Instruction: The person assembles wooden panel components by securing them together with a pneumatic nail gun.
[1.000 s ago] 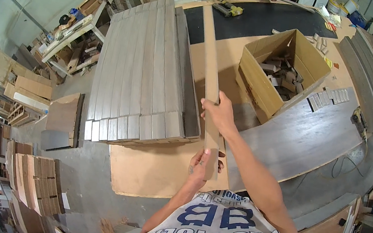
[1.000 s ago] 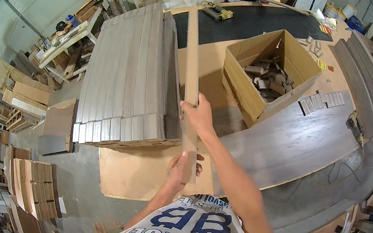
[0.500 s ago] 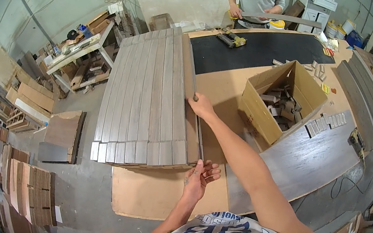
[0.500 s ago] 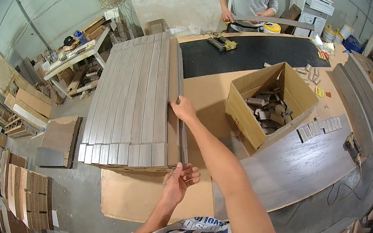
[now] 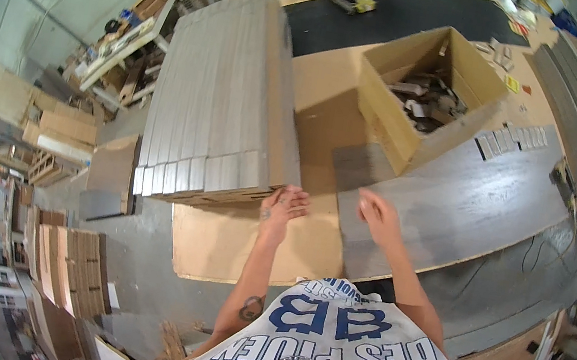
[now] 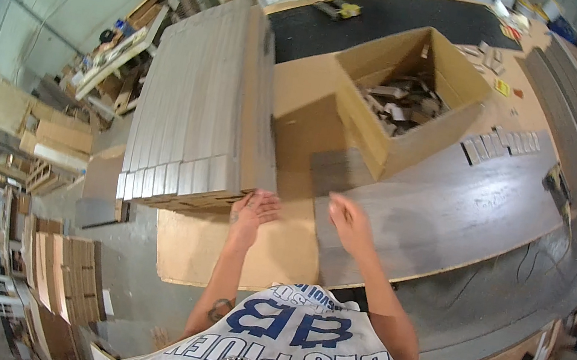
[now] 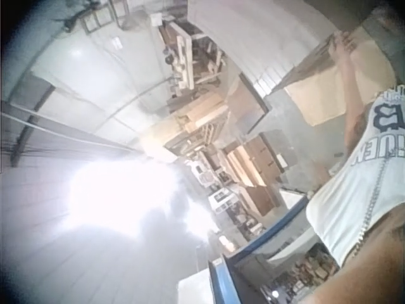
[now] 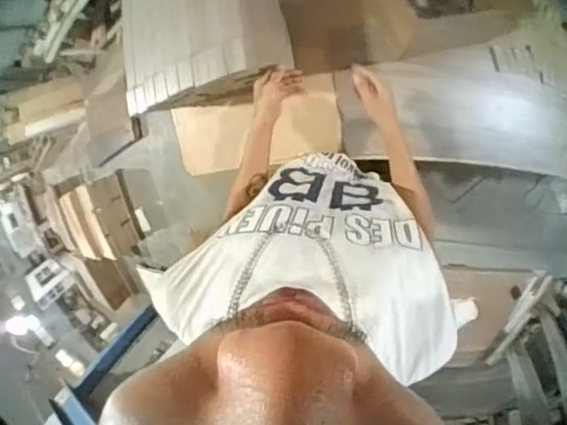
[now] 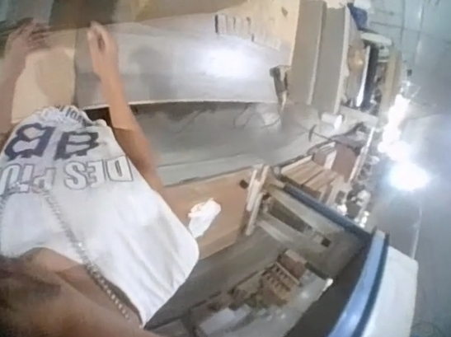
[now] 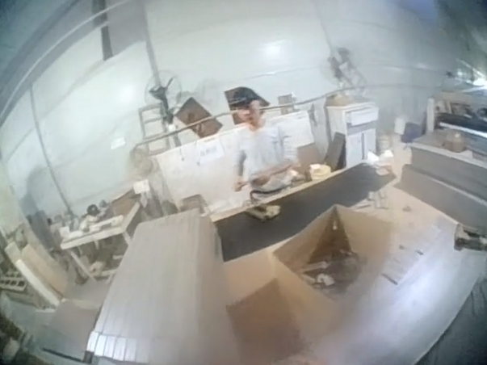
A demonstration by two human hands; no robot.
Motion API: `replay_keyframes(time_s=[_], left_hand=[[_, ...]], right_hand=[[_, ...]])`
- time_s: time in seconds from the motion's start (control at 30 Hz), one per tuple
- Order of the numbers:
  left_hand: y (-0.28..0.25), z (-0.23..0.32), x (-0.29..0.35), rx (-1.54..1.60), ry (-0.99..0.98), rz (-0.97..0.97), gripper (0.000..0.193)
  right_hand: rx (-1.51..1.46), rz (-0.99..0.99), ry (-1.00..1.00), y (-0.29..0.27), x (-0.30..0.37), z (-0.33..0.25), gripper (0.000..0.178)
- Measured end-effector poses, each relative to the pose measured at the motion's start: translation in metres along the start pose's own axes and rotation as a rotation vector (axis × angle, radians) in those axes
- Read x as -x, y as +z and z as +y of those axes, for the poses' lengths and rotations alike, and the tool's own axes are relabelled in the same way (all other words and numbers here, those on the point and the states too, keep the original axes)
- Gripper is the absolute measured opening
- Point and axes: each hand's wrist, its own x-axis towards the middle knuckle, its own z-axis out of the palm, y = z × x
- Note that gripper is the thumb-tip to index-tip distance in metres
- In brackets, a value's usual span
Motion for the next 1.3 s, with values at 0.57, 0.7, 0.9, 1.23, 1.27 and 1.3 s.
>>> replay_keyframes(time_s=[0.57,0.7,0.9,1.23,1.27,1.3], left_hand=[[0.392,-0.184,0.114,-0.604,-0.291,-0.736,0.037],[0.443,-0.219,0.122,-0.728,-0.294,-0.839,0.036],[0.476,-0.259,0.083,-0.619,-0.34,-0.647,0.032],[0.552,-0.264,0.039,-0.414,-0.201,-0.412,0.029],[0.558,-0.261,0.038,-0.407,-0.176,-0.371,0.029],[0.564,-0.261,0.039,-0.399,-0.149,-0.327,0.029]], right_hand=[[0.02,1.025,0.332,-0.373,0.334,0.059,0.031],[0.346,1.011,0.356,-0.461,0.323,0.026,0.036],[0.264,0.923,0.305,-0.583,0.268,-0.005,0.035],[1.065,1.0,0.144,-0.85,0.13,-0.033,0.049],[1.113,1.045,0.147,-0.876,0.118,-0.038,0.057],[1.116,1.034,0.146,-0.899,0.112,-0.038,0.057]])
